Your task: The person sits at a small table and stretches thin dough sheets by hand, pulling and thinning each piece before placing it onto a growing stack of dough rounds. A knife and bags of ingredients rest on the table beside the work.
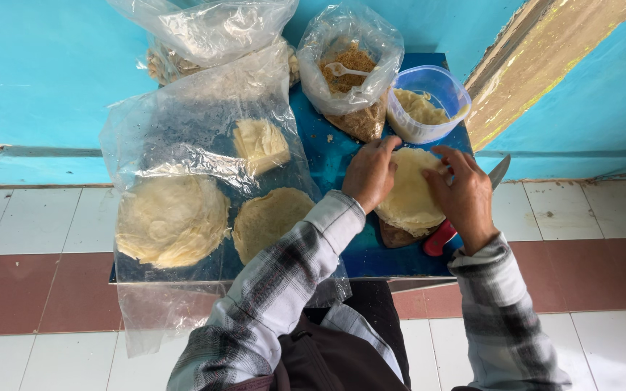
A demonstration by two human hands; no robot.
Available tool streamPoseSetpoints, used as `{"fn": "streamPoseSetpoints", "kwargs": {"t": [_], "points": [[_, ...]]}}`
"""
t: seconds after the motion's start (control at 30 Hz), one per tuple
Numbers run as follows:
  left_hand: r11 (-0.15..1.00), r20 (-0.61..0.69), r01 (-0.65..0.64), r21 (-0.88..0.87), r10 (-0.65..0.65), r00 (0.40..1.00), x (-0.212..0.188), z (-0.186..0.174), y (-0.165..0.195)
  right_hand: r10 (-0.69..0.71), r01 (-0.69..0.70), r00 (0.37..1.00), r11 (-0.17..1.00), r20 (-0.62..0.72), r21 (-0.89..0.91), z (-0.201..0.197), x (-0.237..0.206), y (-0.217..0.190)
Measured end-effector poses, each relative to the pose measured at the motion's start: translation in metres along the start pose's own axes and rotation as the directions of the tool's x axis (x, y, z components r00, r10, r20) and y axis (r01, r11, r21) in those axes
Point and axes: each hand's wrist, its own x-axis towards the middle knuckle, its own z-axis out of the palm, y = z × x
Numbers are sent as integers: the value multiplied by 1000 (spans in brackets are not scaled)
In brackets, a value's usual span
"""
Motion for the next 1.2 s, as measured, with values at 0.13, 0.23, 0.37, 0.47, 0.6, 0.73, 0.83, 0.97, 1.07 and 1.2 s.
{"fn": "streamPoseSetpoints", "kwargs": {"t": [0.13, 0.23, 0.37, 0.47, 0.6, 0.73, 0.83, 0.97, 1.07, 1.2], "points": [[973, 56, -199, 118, 194, 979, -16, -18, 22, -133, 138, 988, 989, 81, -50, -28, -20, -17], [963, 251, -254, 92, 225, 941, -38, -29, 36, -184, 182, 967, 983, 178, 24, -41, -35, -20], [932, 297, -338, 133, 288, 911, -48, -29, 39, -152, 145, 969, 988, 195, 46, -39, -39, -12], [965, 241, -241, 101, 212, 947, -42, -19, 33, -113, 97, 974, 991, 195, 93, -34, -34, -6], [995, 313, -15, -95, 44, 949, -29, -10, 19, -136, 115, 972, 987, 190, 116, -36, -33, -8], [986, 357, 102, -135, -48, 933, -24, -3, 15, -132, 123, 988, 986, 82, 112, -35, -47, -19], [976, 411, 177, -123, -112, 905, -20, -3, 16, -174, 174, 984, 985, 41, -6, -33, -53, -24], [964, 405, 246, -98, -187, 895, -14, -5, 21, -192, 189, 981, 979, -37, -73, -31, -60, -26], [990, 428, 121, -69, -80, 900, -21, -11, 27, -207, 206, 978, 967, 13, -152, -31, -64, -26], [977, 350, -195, 88, 153, 924, -44, -20, 36, -232, 245, 968, 956, 91, -164, -37, -73, -25]]}}
